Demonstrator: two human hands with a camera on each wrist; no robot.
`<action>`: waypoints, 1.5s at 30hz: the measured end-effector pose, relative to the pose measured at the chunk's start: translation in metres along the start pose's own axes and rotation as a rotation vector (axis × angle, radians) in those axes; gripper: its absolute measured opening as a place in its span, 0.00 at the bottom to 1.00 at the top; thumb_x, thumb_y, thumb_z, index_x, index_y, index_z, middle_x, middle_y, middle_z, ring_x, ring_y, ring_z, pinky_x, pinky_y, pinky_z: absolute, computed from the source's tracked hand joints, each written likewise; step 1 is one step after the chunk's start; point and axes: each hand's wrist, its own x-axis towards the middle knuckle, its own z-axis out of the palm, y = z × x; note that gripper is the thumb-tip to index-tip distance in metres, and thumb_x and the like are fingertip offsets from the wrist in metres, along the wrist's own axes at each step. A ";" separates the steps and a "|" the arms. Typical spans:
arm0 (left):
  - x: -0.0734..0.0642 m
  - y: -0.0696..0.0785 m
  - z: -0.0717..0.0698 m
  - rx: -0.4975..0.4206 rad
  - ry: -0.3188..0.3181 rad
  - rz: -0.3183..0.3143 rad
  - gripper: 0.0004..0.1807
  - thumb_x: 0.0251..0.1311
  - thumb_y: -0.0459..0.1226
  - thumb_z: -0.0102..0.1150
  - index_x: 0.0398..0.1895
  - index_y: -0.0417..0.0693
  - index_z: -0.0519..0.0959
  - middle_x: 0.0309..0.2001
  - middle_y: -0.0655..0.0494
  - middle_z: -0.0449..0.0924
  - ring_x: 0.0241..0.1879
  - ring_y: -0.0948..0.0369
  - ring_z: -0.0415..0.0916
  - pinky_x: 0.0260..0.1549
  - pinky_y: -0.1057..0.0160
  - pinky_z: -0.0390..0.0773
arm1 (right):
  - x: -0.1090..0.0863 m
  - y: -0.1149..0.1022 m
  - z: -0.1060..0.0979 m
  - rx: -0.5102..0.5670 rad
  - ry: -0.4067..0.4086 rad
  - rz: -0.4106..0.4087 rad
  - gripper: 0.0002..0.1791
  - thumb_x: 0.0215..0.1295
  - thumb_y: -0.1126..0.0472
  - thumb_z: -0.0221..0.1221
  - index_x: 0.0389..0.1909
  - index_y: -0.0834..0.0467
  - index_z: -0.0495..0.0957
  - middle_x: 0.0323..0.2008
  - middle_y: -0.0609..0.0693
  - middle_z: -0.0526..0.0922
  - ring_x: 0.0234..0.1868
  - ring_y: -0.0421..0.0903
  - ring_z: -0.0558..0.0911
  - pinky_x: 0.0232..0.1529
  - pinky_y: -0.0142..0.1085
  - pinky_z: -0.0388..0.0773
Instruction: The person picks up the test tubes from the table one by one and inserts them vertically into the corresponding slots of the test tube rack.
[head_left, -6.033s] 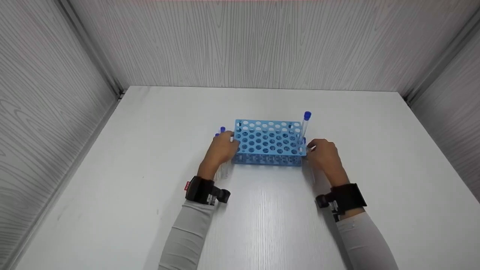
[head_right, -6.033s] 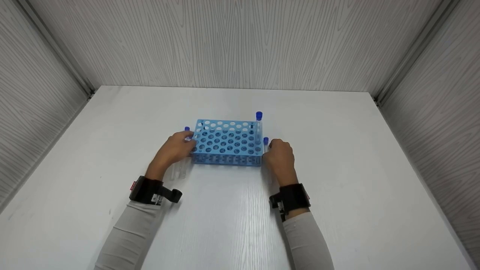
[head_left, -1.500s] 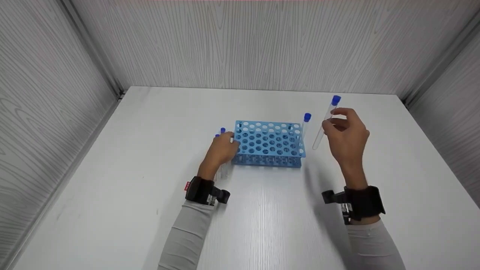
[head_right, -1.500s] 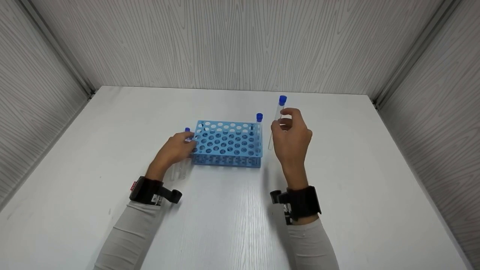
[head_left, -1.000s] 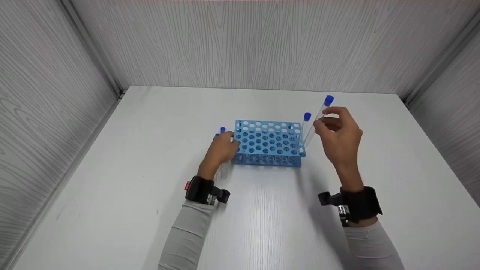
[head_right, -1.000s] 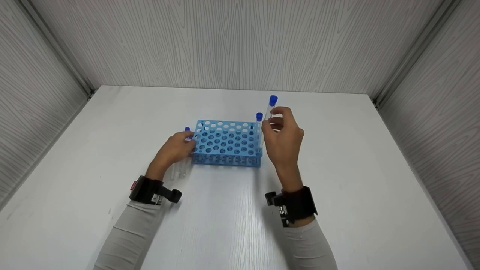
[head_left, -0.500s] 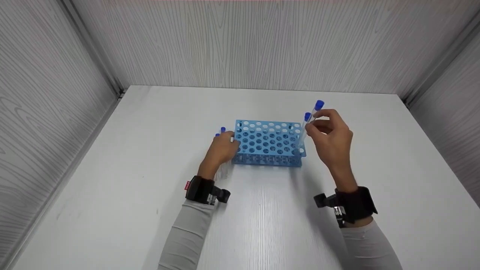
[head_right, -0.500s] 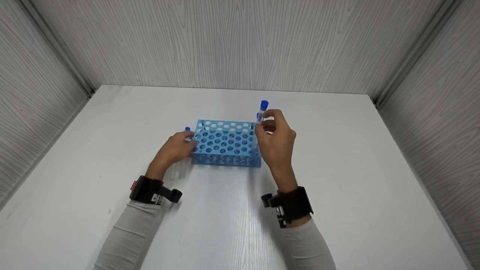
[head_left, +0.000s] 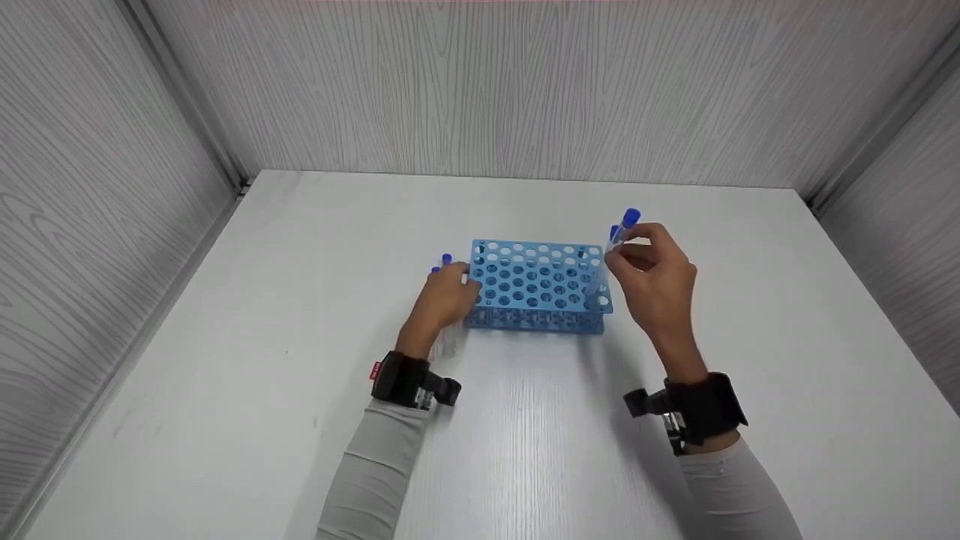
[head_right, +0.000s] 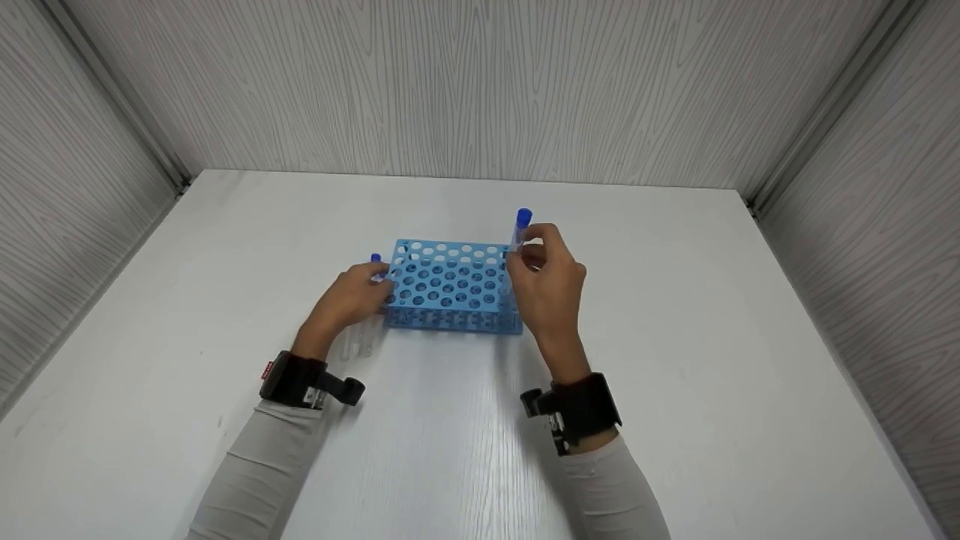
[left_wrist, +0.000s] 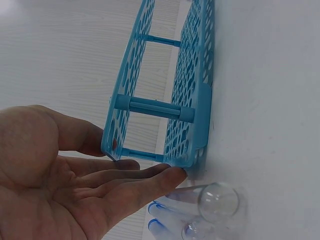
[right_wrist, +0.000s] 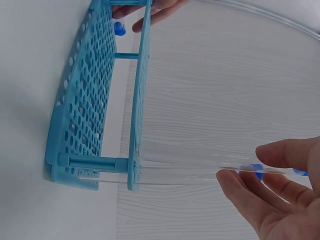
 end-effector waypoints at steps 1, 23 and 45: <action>0.000 0.000 0.000 0.001 0.000 0.002 0.28 0.75 0.41 0.44 0.75 0.41 0.64 0.73 0.44 0.68 0.74 0.48 0.64 0.72 0.48 0.66 | 0.000 0.000 0.000 0.000 -0.002 0.001 0.14 0.66 0.62 0.62 0.52 0.59 0.78 0.48 0.56 0.88 0.49 0.52 0.89 0.55 0.50 0.84; 0.002 -0.002 0.002 -0.006 0.004 0.016 0.29 0.75 0.41 0.44 0.75 0.40 0.64 0.72 0.44 0.70 0.72 0.48 0.67 0.70 0.49 0.69 | -0.003 0.003 0.009 -0.059 -0.040 0.009 0.13 0.67 0.60 0.62 0.50 0.59 0.80 0.46 0.61 0.89 0.48 0.56 0.89 0.52 0.51 0.84; 0.001 -0.004 0.002 0.002 0.014 0.039 0.28 0.75 0.41 0.44 0.74 0.41 0.65 0.70 0.44 0.72 0.70 0.48 0.69 0.69 0.48 0.70 | -0.005 0.005 0.016 -0.205 -0.075 0.048 0.11 0.66 0.61 0.62 0.44 0.65 0.82 0.41 0.61 0.90 0.42 0.54 0.90 0.42 0.48 0.87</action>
